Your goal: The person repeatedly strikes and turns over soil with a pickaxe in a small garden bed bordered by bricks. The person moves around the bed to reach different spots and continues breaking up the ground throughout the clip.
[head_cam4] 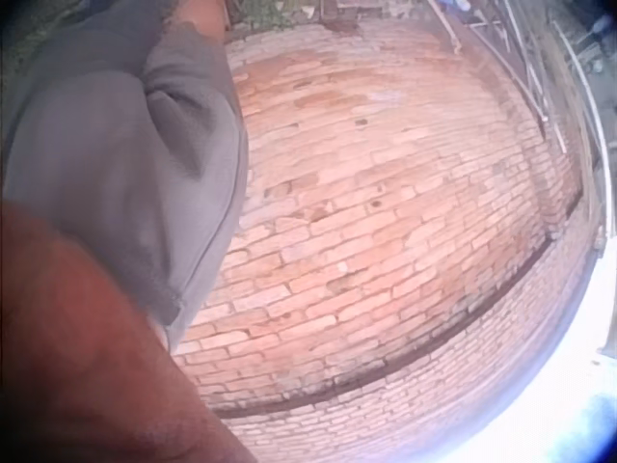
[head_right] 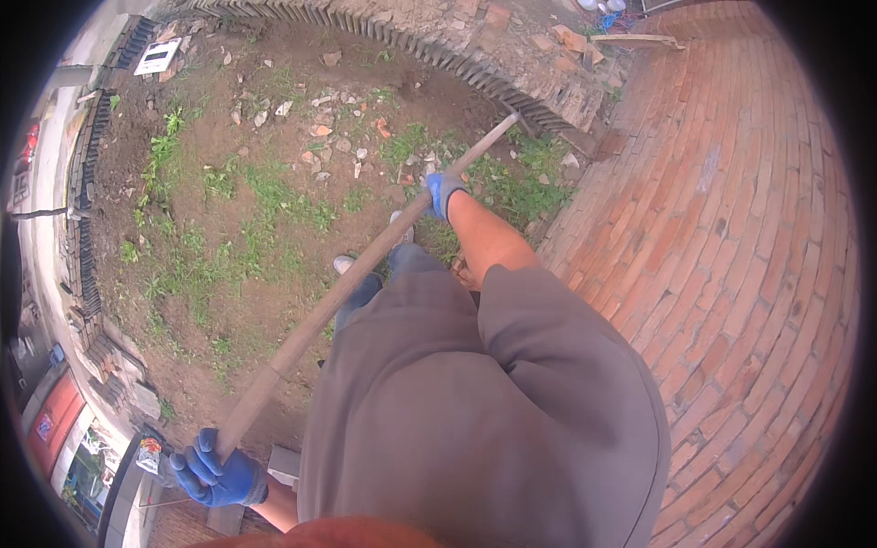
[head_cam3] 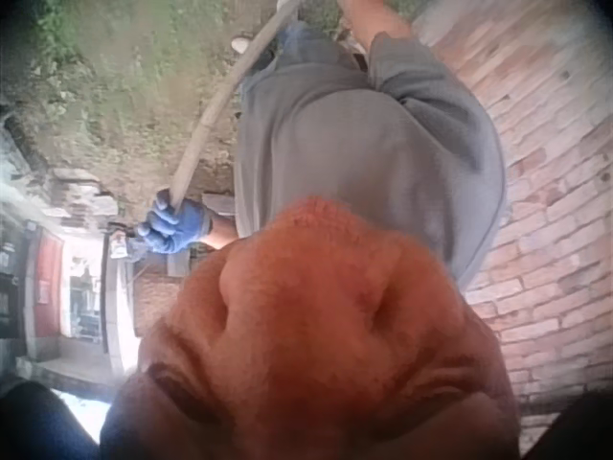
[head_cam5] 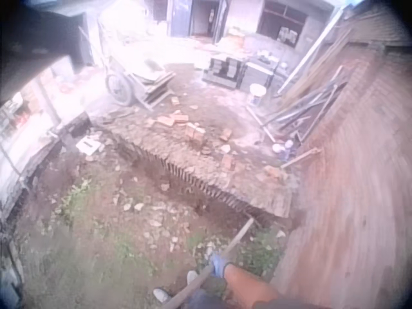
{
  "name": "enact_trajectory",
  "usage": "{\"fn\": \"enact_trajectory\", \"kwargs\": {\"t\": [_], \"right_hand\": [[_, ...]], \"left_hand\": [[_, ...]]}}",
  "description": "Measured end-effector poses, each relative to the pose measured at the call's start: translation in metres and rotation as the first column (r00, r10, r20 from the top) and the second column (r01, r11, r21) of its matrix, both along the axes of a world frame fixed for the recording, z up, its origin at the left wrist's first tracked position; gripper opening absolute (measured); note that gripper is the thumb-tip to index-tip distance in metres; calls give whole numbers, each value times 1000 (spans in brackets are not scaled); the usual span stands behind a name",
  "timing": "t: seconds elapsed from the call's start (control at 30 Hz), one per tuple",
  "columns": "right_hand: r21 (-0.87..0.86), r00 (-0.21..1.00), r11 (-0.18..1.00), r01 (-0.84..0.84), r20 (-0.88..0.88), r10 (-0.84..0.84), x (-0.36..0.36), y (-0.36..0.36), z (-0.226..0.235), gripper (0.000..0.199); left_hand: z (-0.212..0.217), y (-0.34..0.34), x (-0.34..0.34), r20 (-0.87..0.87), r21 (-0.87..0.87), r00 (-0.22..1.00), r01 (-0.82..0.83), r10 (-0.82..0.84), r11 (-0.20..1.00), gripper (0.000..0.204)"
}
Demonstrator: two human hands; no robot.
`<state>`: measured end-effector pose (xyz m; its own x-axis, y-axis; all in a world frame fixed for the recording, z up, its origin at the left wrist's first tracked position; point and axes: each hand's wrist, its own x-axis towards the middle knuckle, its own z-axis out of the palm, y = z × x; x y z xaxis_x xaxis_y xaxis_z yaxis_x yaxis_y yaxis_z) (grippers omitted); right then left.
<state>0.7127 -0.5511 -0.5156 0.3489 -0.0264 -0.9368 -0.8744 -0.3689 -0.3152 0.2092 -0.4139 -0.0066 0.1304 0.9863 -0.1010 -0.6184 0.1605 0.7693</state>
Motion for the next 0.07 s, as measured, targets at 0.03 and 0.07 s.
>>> {"fn": "enact_trajectory", "kwargs": {"t": [0.03, 0.07], "right_hand": [[-59, 998, 998, 18, 63, -14, -19, 9, -5, 21], [-24, 998, 999, 23, 67, -21, -22, 9, -10, 21]], "left_hand": [[-6, -3, -5, 13, -15, 1000, 4, -4, 1000, 27], [-12, -6, -15, 12, 47, 995, 93, -94, 995, 26]]}}
